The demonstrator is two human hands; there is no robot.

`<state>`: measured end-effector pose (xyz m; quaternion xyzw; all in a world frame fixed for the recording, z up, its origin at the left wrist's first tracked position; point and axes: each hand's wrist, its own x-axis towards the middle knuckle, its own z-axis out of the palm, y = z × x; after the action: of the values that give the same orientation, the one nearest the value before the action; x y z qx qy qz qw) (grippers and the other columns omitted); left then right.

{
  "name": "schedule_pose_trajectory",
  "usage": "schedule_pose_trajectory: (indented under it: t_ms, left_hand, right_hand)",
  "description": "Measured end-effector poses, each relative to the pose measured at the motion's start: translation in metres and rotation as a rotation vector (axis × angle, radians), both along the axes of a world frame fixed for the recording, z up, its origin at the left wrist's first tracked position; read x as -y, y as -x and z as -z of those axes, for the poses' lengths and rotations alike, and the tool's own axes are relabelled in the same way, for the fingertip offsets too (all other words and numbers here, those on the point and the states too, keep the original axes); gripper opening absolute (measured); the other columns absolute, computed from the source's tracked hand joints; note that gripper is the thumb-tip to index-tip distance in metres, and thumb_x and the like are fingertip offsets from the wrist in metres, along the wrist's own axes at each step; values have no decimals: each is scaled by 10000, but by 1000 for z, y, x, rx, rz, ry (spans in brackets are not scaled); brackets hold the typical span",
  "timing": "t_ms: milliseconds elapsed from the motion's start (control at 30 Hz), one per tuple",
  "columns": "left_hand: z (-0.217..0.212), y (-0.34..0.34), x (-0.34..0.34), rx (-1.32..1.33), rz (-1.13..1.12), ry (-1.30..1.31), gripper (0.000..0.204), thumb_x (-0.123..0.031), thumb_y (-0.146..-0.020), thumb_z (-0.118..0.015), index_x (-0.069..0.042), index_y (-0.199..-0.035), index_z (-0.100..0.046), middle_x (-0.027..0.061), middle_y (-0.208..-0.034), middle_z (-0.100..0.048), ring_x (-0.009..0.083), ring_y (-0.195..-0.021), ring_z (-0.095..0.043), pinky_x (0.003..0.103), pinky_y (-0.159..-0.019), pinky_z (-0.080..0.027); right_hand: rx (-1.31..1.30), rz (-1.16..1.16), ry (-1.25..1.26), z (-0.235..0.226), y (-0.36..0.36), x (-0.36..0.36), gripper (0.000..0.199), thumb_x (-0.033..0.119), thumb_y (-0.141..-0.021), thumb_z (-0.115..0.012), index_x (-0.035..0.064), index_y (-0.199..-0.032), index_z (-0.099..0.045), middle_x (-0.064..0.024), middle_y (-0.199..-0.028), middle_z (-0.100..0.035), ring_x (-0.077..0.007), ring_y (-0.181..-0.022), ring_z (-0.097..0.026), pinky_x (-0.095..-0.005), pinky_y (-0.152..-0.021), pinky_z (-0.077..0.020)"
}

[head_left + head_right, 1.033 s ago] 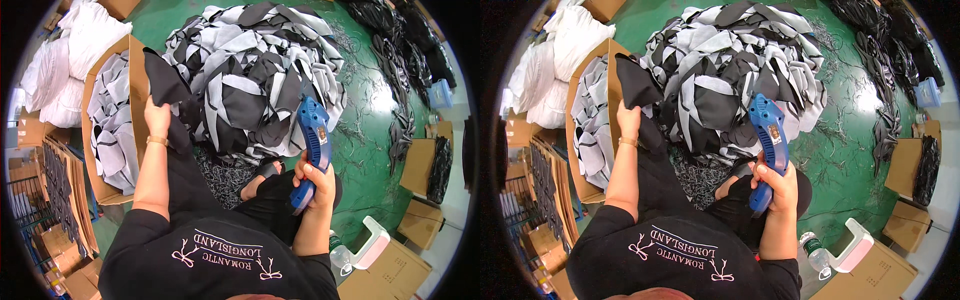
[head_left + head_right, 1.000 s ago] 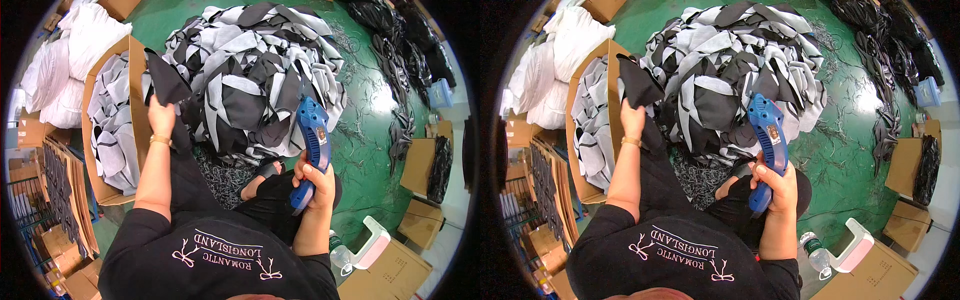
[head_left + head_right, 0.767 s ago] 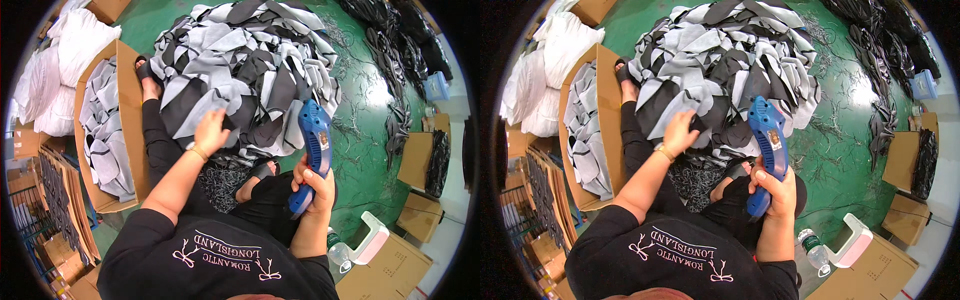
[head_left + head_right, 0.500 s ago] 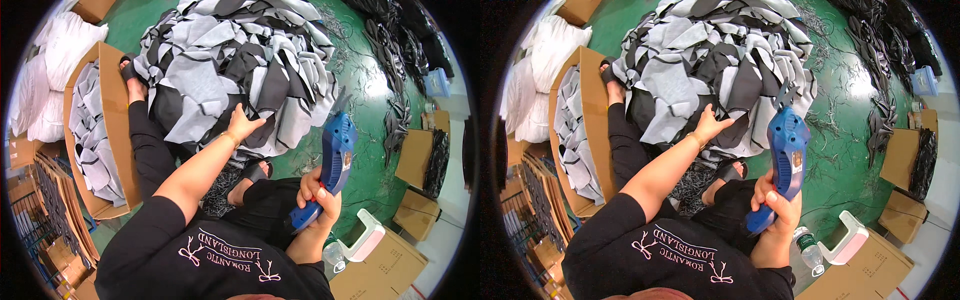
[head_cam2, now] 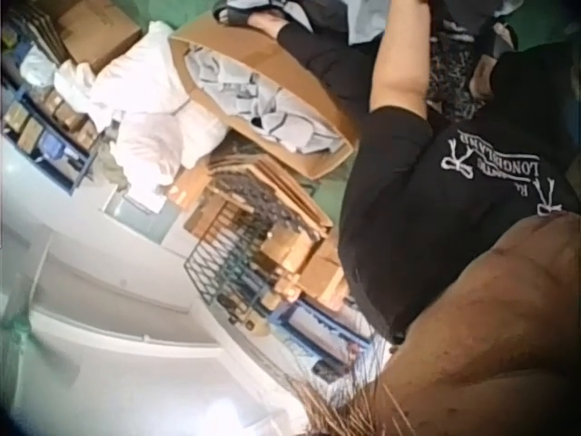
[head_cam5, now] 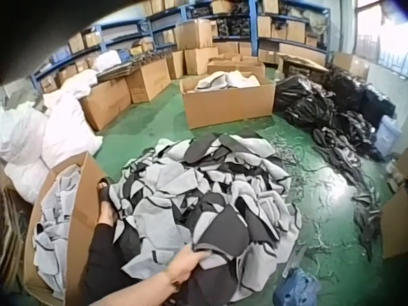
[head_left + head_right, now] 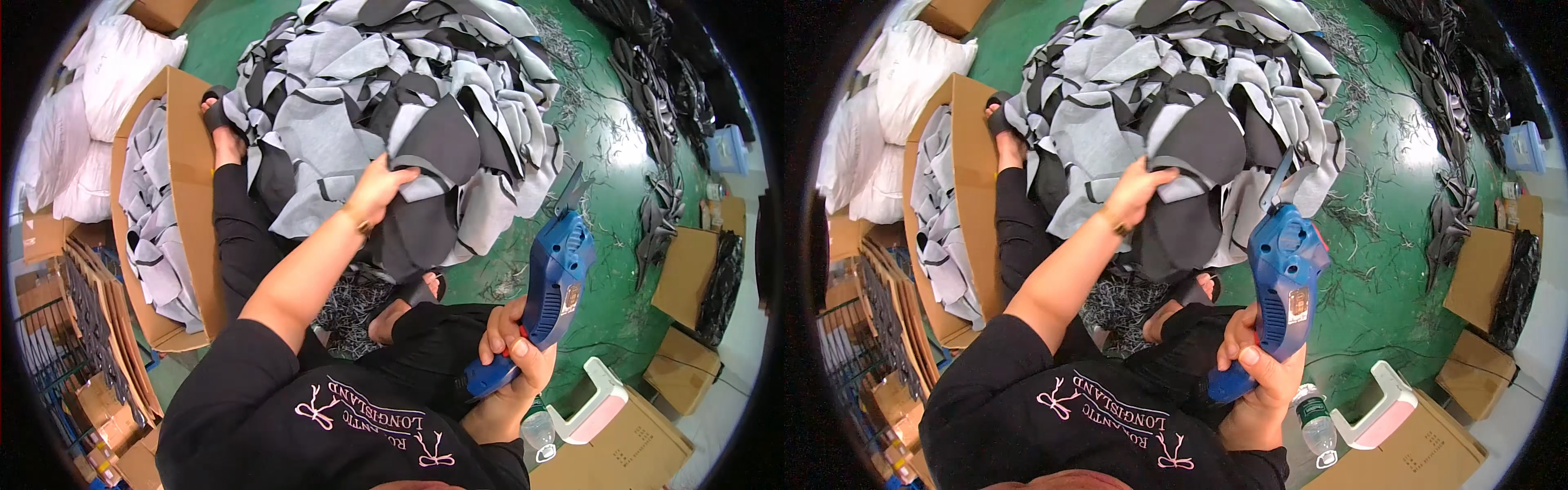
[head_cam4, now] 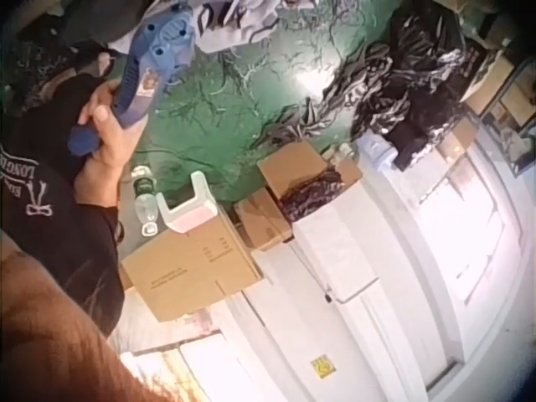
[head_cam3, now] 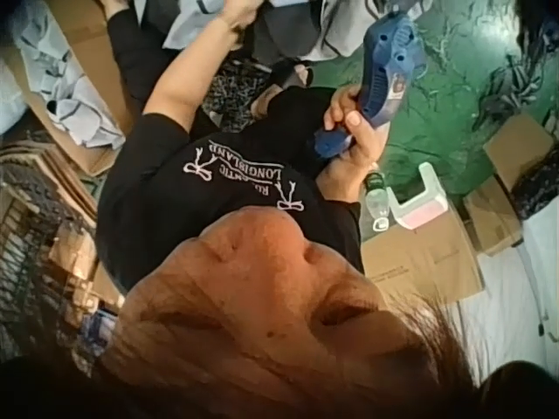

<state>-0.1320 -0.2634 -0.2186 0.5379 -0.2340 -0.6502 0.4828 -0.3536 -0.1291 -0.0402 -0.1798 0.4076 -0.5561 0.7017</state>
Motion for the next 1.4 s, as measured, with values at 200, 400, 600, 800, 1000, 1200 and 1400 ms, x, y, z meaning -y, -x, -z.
schedule_pose_trajectory:
  t_ms: [200, 400, 600, 800, 1000, 1200, 1400]
  left_hand:
    - [-73, -131, -66, 61, -10, 91, 425, -110, -812, -662, -2, -1206, -547, 60, -1126, -624, 163, -1024, -582, 283, -942, -413]
    - [13, -228, -136, 966, -320, -233, 523, -195, -795, -708, 61, -1207, -510, 178, -1087, -624, 224, -993, -604, 342, -856, -483]
    - [3, -128, -151, 1506, 9, 264, 787, -355, -675, -780, -1, -1285, -432, 266, -1260, -442, 411, -1195, -411, 441, -1021, -353]
    - [11, -98, -134, 1518, 240, -249, 1160, -391, -597, -833, -203, -1478, -102, 272, -1466, -157, 429, -1347, -221, 439, -1047, -343]
    - [37, -144, -148, 1576, 77, 137, 504, -116, -701, -726, -128, -1154, -503, 183, -1251, -408, 399, -1145, -440, 434, -869, -457]
    - [32, -115, -186, 1472, 301, 103, 269, -334, -726, -749, -123, -821, -611, 73, -933, -550, 296, -833, -596, 426, -694, -478]
    - [49, -116, -185, 1342, 152, -33, 316, -161, -734, -723, -151, -1005, -561, 92, -981, -544, 320, -927, -585, 440, -745, -475]
  right_hand:
    - [35, -24, 24, 0, 3, -7, 457, 156, -659, -732, -69, -968, -483, -71, -665, -446, -179, -610, -495, -283, -470, -463]
    - [27, -44, 48, 0, -2, -15, 435, 146, -694, -727, -42, -1012, -496, -72, -704, -486, -167, -628, -504, -291, -500, -464]
    - [-75, -20, 47, -1, -10, -25, 388, 121, -722, -719, -38, -1011, -513, -85, -740, -510, -157, -630, -519, -285, -505, -465]
    - [-139, -57, 48, 4, -21, -25, 371, 109, -738, -707, -44, -1018, -518, -78, -744, -516, -148, -630, -519, -285, -509, -466]
    - [-232, -101, 54, 9, -28, -15, 351, 102, -762, -685, -55, -1031, -523, -76, -749, -520, -142, -629, -518, -279, -516, -469]
    - [-280, -101, 63, 11, -35, -11, 332, 103, -775, -678, -47, -1031, -531, -70, -727, -533, -139, -615, -526, -272, -517, -469]
    - [-354, -137, 43, 11, -38, -19, 302, 119, -771, -691, -19, -1002, -552, -61, -681, -545, -141, -542, -527, -252, -511, -461]
